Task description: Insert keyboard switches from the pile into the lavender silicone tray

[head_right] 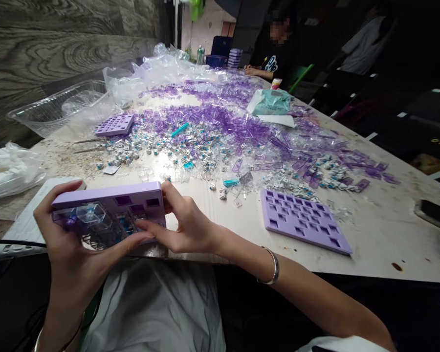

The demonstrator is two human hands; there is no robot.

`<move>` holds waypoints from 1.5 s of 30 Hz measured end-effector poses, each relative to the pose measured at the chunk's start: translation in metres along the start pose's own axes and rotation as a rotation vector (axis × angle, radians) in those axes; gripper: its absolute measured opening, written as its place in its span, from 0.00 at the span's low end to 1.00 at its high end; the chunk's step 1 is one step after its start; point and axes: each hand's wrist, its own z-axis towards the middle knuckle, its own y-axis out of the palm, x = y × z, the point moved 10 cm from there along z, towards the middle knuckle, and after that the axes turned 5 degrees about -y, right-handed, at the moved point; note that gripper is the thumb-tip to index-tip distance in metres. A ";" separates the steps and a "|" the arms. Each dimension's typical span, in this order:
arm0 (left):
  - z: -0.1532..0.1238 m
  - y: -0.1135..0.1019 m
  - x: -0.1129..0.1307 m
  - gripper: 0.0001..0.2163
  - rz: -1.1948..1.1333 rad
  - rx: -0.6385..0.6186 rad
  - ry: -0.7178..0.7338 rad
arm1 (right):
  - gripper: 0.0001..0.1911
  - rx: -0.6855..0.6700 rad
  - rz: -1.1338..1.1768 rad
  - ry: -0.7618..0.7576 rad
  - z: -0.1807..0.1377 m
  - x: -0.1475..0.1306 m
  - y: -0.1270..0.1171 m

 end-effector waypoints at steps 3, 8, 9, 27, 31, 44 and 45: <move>0.002 0.002 -0.004 0.39 -0.027 -0.021 -0.046 | 0.10 0.001 -0.090 -0.030 0.000 -0.004 -0.002; 0.002 0.003 0.001 0.38 -0.003 -0.021 0.041 | 0.11 0.015 -0.216 -0.113 -0.001 -0.020 -0.004; 0.001 0.003 0.001 0.38 -0.015 -0.016 0.056 | 0.11 0.019 -0.225 -0.121 -0.001 -0.022 -0.004; -0.010 0.006 0.011 0.41 0.112 0.057 0.160 | 0.15 0.014 -0.040 -0.080 -0.003 0.004 -0.002; -0.011 0.009 0.005 0.36 0.031 0.115 0.069 | 0.13 0.057 -0.103 -0.088 -0.002 0.004 -0.007; -0.010 0.003 0.024 0.25 -0.007 0.279 0.235 | 0.12 0.131 -0.061 0.076 -0.007 0.015 -0.009; -0.009 0.004 0.024 0.25 -0.019 0.275 0.240 | 0.12 0.122 -0.056 0.087 -0.007 0.017 -0.008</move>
